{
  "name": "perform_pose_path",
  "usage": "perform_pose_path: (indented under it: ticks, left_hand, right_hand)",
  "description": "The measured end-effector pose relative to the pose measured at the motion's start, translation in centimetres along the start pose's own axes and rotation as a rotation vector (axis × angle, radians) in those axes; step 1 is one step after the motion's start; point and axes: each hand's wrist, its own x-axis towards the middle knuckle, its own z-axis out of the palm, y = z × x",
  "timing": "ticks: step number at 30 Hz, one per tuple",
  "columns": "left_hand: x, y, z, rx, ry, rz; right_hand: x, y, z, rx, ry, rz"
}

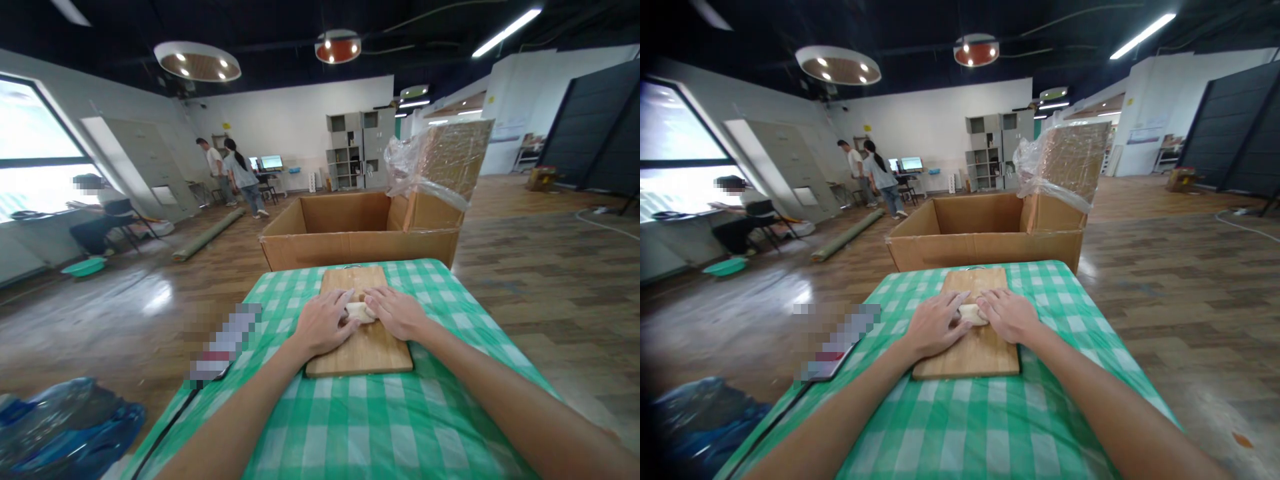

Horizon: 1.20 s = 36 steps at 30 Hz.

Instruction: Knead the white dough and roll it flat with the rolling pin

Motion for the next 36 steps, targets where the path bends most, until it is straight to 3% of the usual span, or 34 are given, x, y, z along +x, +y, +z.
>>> perform_pose_path:
  ticks: [8, 14, 18, 26, 30, 36]
  left_hand:
    - [0.4, -0.8, 0.3, -0.036, -0.007, 0.015]
    - [0.5, -1.8, 0.7, -0.125, -0.026, 0.053]
    - [0.4, -1.8, 0.8, -0.139, 0.034, 0.066]
    - [0.3, -1.8, 1.5, -0.207, 0.177, -0.078]
    - [0.1, -0.8, 2.0, -0.265, 0.162, -0.138]
    - [0.0, -0.7, 2.8, -0.255, 0.084, -0.156]
  right_hand:
    - [-0.4, -0.7, -0.8, 0.126, 0.016, 0.13]
    - [-1.3, -0.6, -1.4, 0.174, 0.017, 0.075]
    - [-1.6, -0.6, -1.6, 0.198, 0.024, 0.072]
    - [-1.6, -1.6, -1.0, 0.281, -0.009, 0.282]
    - [-1.7, -3.1, -0.8, 0.409, 0.059, 0.407]
    - [-1.9, -4.2, -1.5, 0.597, 0.081, 0.363]
